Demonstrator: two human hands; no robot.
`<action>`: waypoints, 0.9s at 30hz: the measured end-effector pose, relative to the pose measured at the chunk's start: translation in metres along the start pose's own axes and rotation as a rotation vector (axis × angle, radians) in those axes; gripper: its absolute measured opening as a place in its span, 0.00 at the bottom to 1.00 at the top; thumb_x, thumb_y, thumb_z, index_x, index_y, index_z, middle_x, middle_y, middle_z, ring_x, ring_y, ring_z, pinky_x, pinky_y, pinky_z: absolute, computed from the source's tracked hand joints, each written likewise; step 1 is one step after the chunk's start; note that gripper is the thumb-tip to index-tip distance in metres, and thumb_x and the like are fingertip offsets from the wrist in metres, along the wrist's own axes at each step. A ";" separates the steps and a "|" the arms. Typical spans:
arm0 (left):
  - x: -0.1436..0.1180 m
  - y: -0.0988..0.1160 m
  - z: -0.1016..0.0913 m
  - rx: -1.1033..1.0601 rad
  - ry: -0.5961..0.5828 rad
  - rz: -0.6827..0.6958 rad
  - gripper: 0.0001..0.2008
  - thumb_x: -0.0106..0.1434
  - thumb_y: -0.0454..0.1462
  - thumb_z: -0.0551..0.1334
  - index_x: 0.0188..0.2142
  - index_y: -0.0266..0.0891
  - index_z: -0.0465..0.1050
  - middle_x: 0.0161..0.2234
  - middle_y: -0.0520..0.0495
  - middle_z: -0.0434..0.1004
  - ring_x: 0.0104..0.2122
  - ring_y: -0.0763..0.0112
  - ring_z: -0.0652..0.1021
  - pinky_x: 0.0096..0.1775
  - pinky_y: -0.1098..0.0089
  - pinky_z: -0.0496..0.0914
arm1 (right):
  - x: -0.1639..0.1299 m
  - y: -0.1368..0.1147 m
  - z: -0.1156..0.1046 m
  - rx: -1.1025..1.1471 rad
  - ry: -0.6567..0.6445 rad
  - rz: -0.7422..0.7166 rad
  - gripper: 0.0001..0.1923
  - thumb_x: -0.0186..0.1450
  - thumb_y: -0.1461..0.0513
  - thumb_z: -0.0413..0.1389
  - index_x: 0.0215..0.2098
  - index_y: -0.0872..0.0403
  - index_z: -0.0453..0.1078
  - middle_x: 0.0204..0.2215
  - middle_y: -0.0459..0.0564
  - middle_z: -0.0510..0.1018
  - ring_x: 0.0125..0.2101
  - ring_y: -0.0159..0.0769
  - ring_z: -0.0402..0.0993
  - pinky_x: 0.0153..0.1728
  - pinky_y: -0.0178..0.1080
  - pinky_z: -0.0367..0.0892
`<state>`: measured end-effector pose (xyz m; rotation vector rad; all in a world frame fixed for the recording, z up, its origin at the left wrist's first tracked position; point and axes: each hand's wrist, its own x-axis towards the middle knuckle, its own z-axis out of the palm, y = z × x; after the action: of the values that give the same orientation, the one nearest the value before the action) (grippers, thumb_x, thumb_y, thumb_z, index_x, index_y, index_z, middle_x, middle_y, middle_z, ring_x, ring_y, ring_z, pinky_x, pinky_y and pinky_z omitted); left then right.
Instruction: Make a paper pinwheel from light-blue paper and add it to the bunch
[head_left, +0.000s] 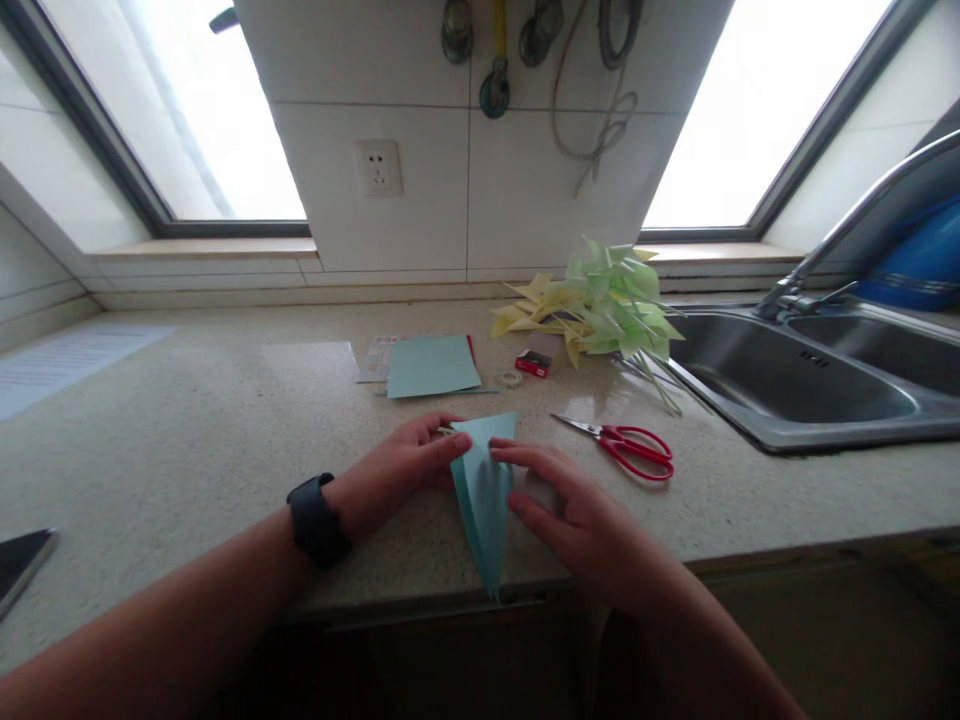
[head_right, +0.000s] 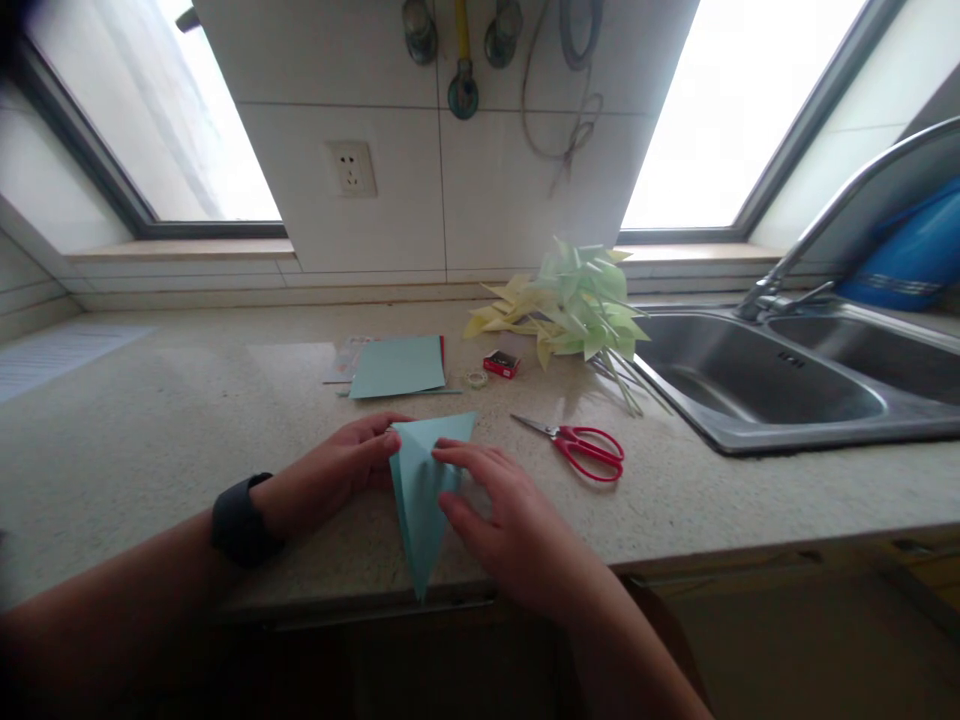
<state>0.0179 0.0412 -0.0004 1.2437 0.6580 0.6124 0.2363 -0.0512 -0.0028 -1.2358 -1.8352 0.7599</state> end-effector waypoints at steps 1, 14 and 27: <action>0.000 -0.001 -0.001 0.010 -0.006 0.004 0.26 0.59 0.45 0.73 0.52 0.39 0.71 0.44 0.42 0.81 0.43 0.61 0.81 0.47 0.61 0.73 | 0.001 0.002 0.003 -0.064 0.014 -0.019 0.20 0.69 0.59 0.58 0.59 0.44 0.70 0.60 0.52 0.73 0.62 0.47 0.66 0.64 0.57 0.59; -0.004 0.001 -0.004 0.062 0.068 0.107 0.28 0.59 0.35 0.72 0.58 0.42 0.69 0.36 0.51 0.78 0.35 0.70 0.79 0.43 0.67 0.70 | 0.003 0.000 0.009 -0.133 0.213 0.034 0.05 0.64 0.61 0.60 0.40 0.49 0.74 0.37 0.50 0.80 0.41 0.46 0.75 0.46 0.49 0.67; -0.004 -0.002 0.000 0.103 0.030 0.133 0.14 0.61 0.45 0.71 0.32 0.36 0.75 0.25 0.50 0.77 0.24 0.72 0.74 0.29 0.70 0.69 | 0.000 -0.005 0.013 0.329 0.339 0.129 0.10 0.65 0.53 0.61 0.35 0.51 0.73 0.26 0.46 0.78 0.25 0.34 0.74 0.26 0.36 0.70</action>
<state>0.0151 0.0374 -0.0020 1.3845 0.6419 0.7159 0.2225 -0.0532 -0.0057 -1.1895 -1.3093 0.8280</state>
